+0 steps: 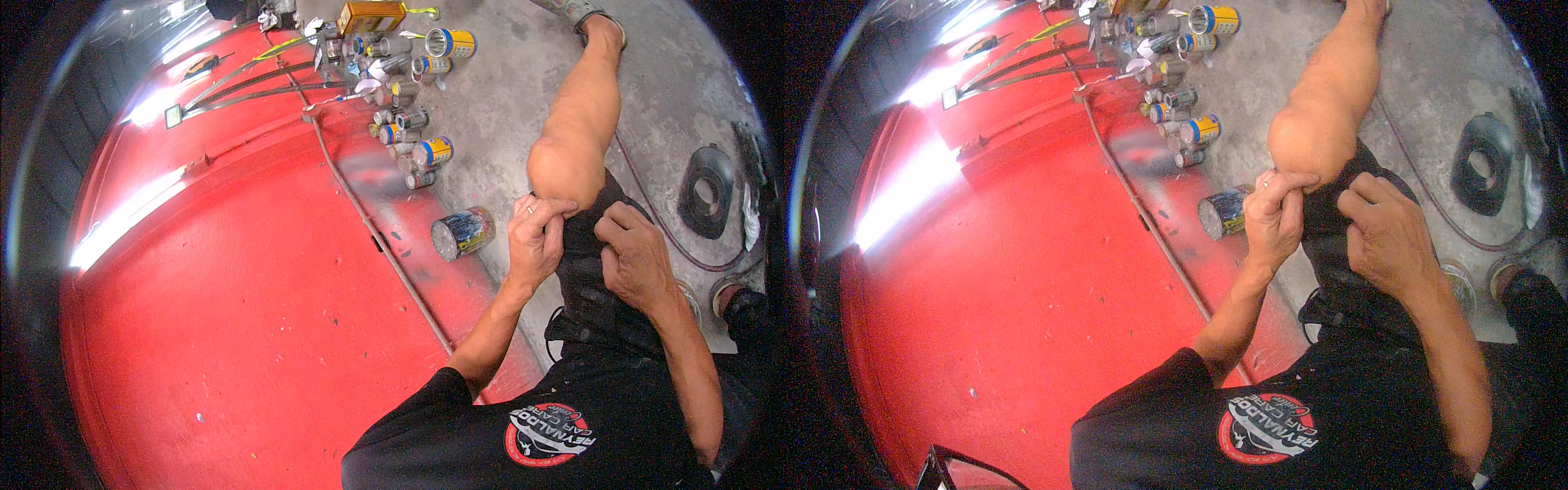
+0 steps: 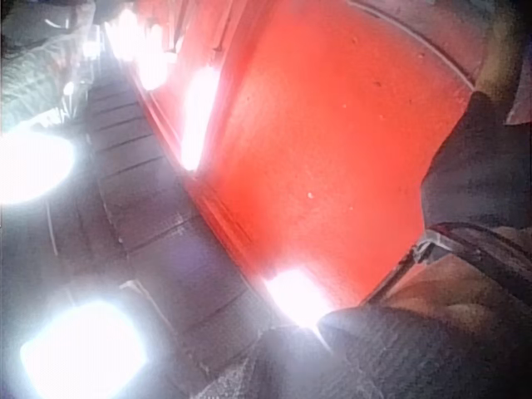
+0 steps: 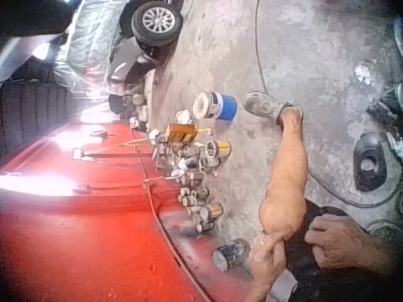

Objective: The person sands a circular plastic automotive part by hand using sandpaper while sitting on the floor, applying putty to a metal plate from a can, and using the plate to spread filler onto the plastic part.

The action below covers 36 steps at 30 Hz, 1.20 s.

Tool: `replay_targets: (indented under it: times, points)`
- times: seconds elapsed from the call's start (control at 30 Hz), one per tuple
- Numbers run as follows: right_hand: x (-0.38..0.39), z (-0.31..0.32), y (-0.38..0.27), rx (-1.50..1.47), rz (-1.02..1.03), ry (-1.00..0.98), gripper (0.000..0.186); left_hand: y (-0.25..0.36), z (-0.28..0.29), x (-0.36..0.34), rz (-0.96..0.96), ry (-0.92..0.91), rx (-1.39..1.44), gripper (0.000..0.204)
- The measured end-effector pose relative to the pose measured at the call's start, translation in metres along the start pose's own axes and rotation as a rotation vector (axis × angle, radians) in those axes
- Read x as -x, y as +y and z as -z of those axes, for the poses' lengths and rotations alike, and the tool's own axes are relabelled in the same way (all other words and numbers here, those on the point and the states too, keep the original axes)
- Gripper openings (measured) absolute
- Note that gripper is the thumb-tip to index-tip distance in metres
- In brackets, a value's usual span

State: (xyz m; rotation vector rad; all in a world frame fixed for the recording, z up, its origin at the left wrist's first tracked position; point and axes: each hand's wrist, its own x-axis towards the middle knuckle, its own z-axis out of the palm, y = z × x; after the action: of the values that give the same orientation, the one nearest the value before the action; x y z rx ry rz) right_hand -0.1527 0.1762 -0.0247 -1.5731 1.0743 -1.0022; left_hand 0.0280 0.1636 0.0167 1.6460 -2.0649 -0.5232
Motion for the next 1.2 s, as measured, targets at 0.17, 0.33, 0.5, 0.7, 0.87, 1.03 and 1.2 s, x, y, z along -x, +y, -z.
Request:
replay_targets:
  times: [0.17, 0.33, 0.5, 0.7, 0.87, 1.03, 1.2]
  points:
    - [0.000, 0.000, 0.001, -0.001, -0.006, -0.005, 0.016, 0.001, 0.001, -0.002, -0.017, -0.011, -0.002, 0.023]
    - [0.000, -0.002, 0.000, 0.003, -0.006, -0.001, 0.016, -0.001, 0.002, 0.001, -0.012, -0.014, -0.026, 0.019]
    - [0.000, 0.001, -0.001, 0.000, -0.018, 0.003, 0.015, -0.002, 0.002, 0.000, -0.074, -0.037, -0.040, 0.018]
    - [-0.001, 0.002, -0.004, -0.012, -0.022, -0.012, 0.015, -0.007, -0.015, 0.014, 0.190, 0.200, 0.165, 0.033]
    - [0.000, 0.002, -0.002, -0.007, -0.030, -0.002, 0.014, 0.001, -0.007, 0.017, 0.299, 0.021, 0.074, 0.050]
    - [-0.001, -0.002, -0.002, -0.005, -0.008, 0.000, 0.014, -0.007, -0.013, 0.023, 0.285, 0.161, 0.219, 0.057]
    - [-0.001, 0.002, -0.002, 0.003, -0.006, 0.010, 0.015, 0.000, -0.012, 0.018, 0.127, 0.082, 0.072, 0.076]
